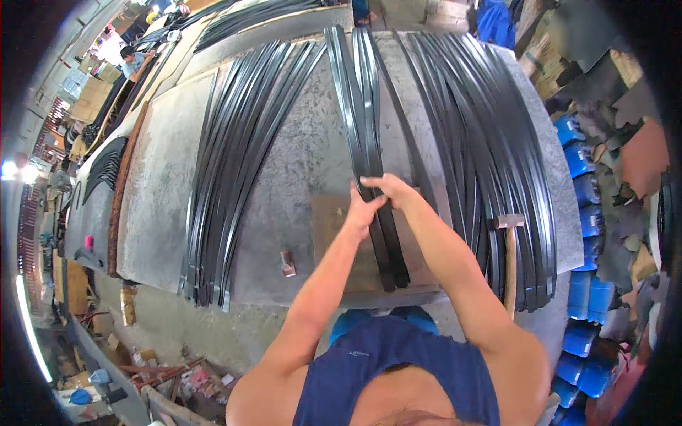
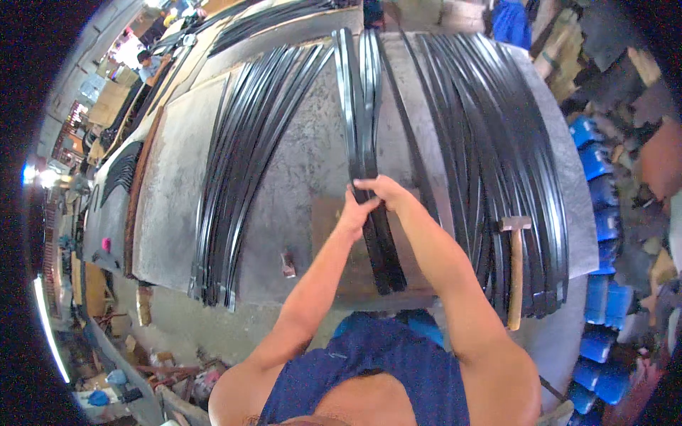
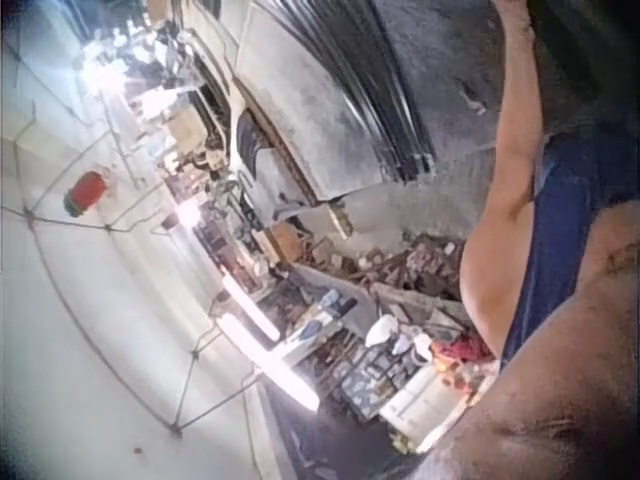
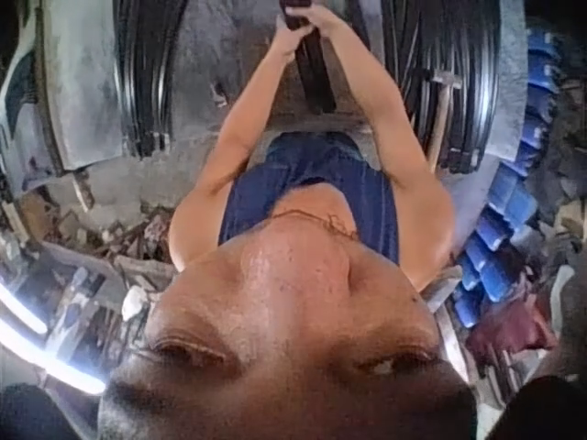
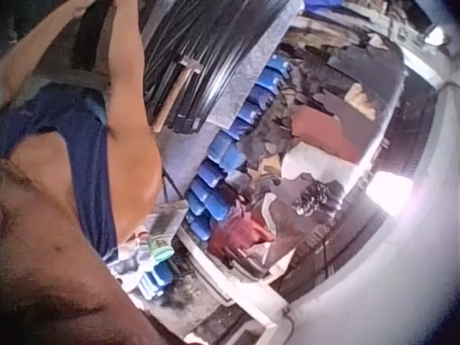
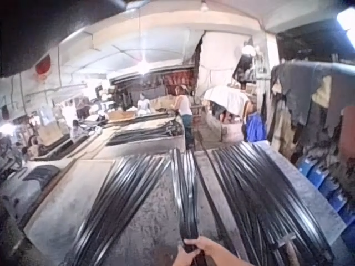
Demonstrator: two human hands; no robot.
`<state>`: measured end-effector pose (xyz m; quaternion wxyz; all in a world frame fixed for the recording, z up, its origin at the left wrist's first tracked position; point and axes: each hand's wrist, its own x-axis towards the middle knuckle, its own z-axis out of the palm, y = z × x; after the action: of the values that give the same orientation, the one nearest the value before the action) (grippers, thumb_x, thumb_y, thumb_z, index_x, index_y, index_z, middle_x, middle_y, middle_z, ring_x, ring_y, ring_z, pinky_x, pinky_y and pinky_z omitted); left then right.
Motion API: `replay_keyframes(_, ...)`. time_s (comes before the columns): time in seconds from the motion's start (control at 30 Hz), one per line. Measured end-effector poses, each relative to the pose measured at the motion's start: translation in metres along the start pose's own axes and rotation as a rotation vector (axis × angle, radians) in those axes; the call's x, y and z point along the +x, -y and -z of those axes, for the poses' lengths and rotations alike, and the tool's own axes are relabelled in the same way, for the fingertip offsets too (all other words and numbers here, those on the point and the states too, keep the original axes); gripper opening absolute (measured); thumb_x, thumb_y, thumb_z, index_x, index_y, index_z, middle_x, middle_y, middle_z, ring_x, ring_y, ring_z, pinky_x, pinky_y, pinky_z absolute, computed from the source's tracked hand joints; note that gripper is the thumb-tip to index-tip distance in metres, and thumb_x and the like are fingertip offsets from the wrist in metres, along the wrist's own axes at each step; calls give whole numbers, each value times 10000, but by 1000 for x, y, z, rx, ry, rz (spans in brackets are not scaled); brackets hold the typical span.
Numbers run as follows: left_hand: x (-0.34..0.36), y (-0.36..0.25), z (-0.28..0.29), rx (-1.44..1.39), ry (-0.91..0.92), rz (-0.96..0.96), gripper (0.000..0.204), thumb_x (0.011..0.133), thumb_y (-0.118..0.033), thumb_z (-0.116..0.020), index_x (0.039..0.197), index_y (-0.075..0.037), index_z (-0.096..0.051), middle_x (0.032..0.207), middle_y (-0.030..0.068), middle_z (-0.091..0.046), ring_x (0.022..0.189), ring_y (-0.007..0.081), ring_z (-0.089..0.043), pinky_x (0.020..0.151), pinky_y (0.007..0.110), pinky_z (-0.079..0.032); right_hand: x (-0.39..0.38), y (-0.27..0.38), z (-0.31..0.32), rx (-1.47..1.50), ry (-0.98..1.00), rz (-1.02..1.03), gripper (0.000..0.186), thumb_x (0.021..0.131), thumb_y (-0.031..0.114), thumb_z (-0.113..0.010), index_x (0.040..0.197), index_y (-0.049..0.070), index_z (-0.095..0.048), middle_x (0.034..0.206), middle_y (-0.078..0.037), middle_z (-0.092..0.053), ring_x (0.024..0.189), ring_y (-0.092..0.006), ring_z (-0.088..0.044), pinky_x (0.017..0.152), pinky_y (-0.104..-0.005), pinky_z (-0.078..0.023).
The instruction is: The person punches holes into the ends of black strips using a punch tool and a hammer, then arranges and aligns the strips on a wooden block by hand.
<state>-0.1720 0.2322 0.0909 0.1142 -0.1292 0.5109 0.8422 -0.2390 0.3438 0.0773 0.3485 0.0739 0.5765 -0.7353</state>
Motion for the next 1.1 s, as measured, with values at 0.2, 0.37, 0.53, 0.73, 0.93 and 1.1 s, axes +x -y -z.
replay_keyframes(0.2, -49, 11, -20, 218, 12, 48, 498, 763, -98, -725, 1129, 3, -402, 996, 96, -559, 885, 176, -580, 722, 318, -511, -67, 9, -8, -319, -260, -39, 405, 712, 212, -766, 989, -49, -626, 895, -113, -645, 787, -197, -609, 693, -318, -478)
replay_keyframes(0.37, -78, 86, -22, 581, 422, -93, 586, 850, -296, -648, 1263, 4, -360, 1111, 143, -563, 946, 221, -587, 814, 338, -495, -135, -9, 3, -746, -425, 44, 459, 627, 126, -801, 995, -34, -577, 853, -100, -618, 790, -167, -592, 706, -315, -485)
replay_keyframes(0.53, -63, 23, -28, -655, 676, 696, 886, 797, -710, -427, 1277, 32, -362, 1089, 215, -584, 1075, 354, -556, 872, 507, -462, -264, -6, -27, -717, -385, -49, 543, 580, 136, -789, 1043, -31, -560, 841, -96, -624, 800, -175, -578, 723, -316, -452)
replay_keyframes(0.73, -28, 26, -77, -820, 490, 256, 842, 862, -694, -191, 1329, -9, -341, 1208, 225, -523, 1129, 393, -507, 943, 548, -411, -422, -78, -65, -610, -512, -400, 605, 593, 229, -823, 1081, -4, -552, 841, -156, -649, 797, -253, -604, 746, -360, -462)
replay_keyframes(0.93, 42, 21, -75, -746, 550, 80, 765, 886, -584, -355, 1323, 44, -324, 1239, 209, -505, 1163, 337, -494, 988, 514, -380, -573, -162, -68, -568, -674, -748, 546, 559, 271, -846, 1005, 43, -630, 872, -88, -675, 808, -213, -616, 748, -343, -468)
replay_keyframes(1.1, 31, -23, -173, -608, 626, 15, 555, 953, -364, -364, 1315, 54, -316, 1272, 188, -485, 1191, 307, -479, 1012, 512, -351, -634, -210, -31, -557, -763, -648, 561, 529, 250, -857, 1005, 48, -638, 859, -79, -681, 803, -214, -625, 755, -331, -471)
